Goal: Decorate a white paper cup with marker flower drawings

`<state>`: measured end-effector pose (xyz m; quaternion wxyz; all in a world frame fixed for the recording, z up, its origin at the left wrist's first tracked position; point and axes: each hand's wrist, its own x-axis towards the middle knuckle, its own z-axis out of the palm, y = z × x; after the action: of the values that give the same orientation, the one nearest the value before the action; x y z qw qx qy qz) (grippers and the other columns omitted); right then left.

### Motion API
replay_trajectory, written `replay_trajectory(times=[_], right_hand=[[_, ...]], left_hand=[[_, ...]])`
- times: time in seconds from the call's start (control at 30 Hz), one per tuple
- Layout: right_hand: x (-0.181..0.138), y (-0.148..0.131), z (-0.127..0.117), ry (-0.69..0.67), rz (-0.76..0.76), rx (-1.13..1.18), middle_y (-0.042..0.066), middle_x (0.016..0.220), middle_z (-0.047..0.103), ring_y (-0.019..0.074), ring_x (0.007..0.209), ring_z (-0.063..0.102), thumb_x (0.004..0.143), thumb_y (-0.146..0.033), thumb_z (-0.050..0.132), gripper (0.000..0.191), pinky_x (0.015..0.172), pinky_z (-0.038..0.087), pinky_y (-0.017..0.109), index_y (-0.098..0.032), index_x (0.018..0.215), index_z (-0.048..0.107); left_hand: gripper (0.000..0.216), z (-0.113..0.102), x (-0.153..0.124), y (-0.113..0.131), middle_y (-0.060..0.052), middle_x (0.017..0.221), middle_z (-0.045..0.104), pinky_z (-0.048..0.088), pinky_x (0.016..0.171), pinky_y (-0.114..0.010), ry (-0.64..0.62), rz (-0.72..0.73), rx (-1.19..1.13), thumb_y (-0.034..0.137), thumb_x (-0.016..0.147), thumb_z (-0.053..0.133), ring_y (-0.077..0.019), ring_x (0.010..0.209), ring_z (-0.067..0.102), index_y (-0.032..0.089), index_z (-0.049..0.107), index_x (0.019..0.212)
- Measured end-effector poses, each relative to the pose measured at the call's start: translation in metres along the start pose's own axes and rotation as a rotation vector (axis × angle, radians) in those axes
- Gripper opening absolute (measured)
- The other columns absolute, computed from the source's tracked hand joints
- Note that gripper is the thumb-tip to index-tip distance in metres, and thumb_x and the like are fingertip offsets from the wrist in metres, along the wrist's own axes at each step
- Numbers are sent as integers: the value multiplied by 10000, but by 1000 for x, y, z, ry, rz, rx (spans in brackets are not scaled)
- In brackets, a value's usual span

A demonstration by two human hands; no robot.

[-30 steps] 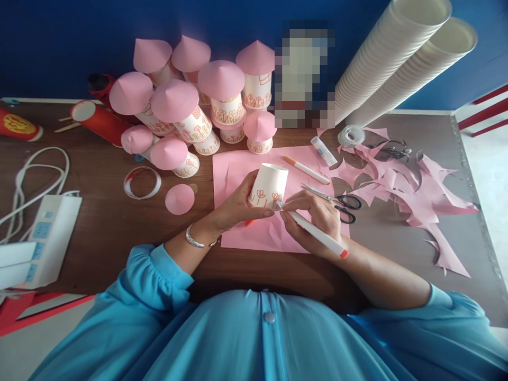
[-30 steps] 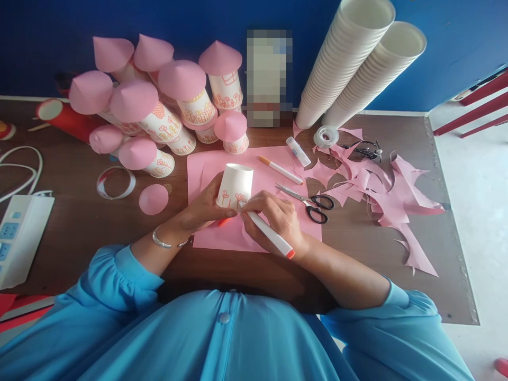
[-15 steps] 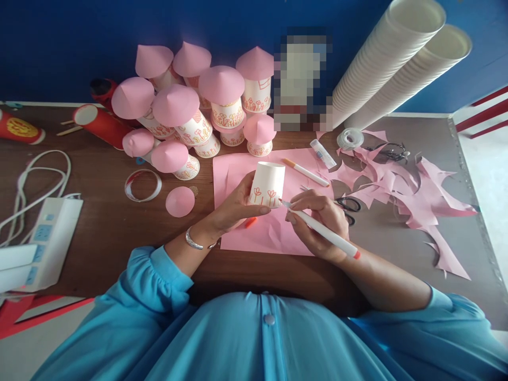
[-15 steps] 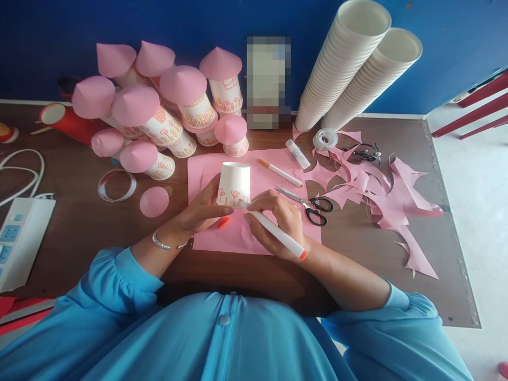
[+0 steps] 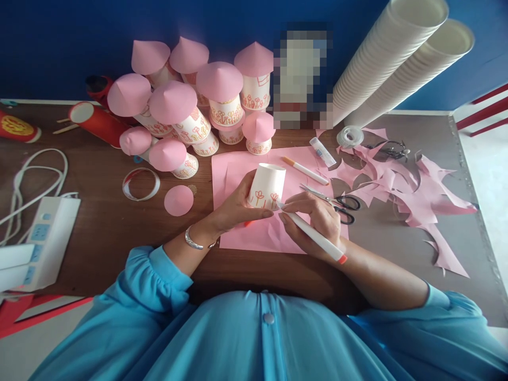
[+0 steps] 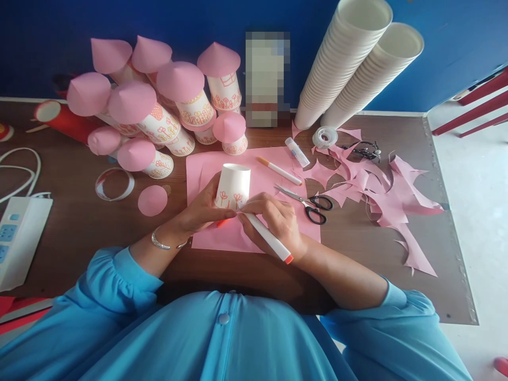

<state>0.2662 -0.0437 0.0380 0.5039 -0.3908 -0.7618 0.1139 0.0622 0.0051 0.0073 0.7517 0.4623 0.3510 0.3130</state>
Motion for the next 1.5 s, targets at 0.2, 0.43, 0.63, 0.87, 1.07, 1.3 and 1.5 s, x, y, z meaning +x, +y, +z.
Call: replay_trajectory(times=[0.2, 0.43, 0.63, 0.87, 1.07, 1.3, 1.5], right_hand=[[0, 1, 0, -12, -6, -10, -11, 805, 736, 167, 690, 757, 922, -90, 704, 208, 595, 596, 273, -257, 1018, 624], [0, 1, 1, -5, 0, -21, -16, 813, 746, 171, 690, 758, 913, -87, 704, 221, 609, 597, 279, -266, 1025, 640], [0, 2, 2, -13, 8, -29, -12, 802, 748, 170, 684, 759, 926, -92, 695, 196, 611, 604, 284, -259, 1004, 630], [1, 2, 2, -21, 6, -47, -14, 790, 748, 162, 677, 758, 925, -85, 686, 194, 593, 599, 276, -258, 984, 621], [2, -1, -3, 6, -12, 4, 5, 812, 736, 166, 697, 751, 934, -95, 696, 192, 601, 609, 278, -246, 1027, 622], [0, -1, -9, -23, 59, 135, 36, 869, 763, 195, 793, 779, 941, -129, 725, 188, 686, 645, 311, -228, 1074, 635], [1, -1, -4, -40, 42, 260, 61, 923, 780, 218, 828, 789, 951, -133, 721, 194, 708, 666, 351, -232, 1101, 648]], left_hand=[[953, 2, 0, 4, -117, 1419, 613, 566, 1024, -457, -3, 16, 58, 376, 693, 982, -335, 1308, 603, 301, 480, 1500], [961, 0, 0, 2, -116, 1435, 605, 569, 1025, -478, -8, 4, 82, 372, 698, 975, -344, 1307, 611, 317, 471, 1514], [998, 1, 0, 1, -126, 1448, 597, 567, 1040, -495, -1, 9, 91, 391, 693, 974, -369, 1349, 587, 310, 452, 1540], [953, 2, 0, 4, -120, 1463, 586, 554, 1063, -490, -4, 13, 80, 385, 691, 976, -362, 1371, 565, 302, 477, 1499], [906, 3, 1, 4, -95, 1383, 605, 552, 1020, -450, -11, 2, -19, 346, 688, 978, -314, 1263, 604, 312, 513, 1465], [621, 3, 3, 2, -59, 1268, 672, 513, 1040, -422, -60, 78, -235, 301, 761, 915, -271, 1220, 639, 289, 635, 1315], [543, 2, 1, 0, -63, 1145, 735, 537, 985, -402, -108, 90, -297, 293, 797, 880, -284, 1191, 693, 272, 667, 1296]])
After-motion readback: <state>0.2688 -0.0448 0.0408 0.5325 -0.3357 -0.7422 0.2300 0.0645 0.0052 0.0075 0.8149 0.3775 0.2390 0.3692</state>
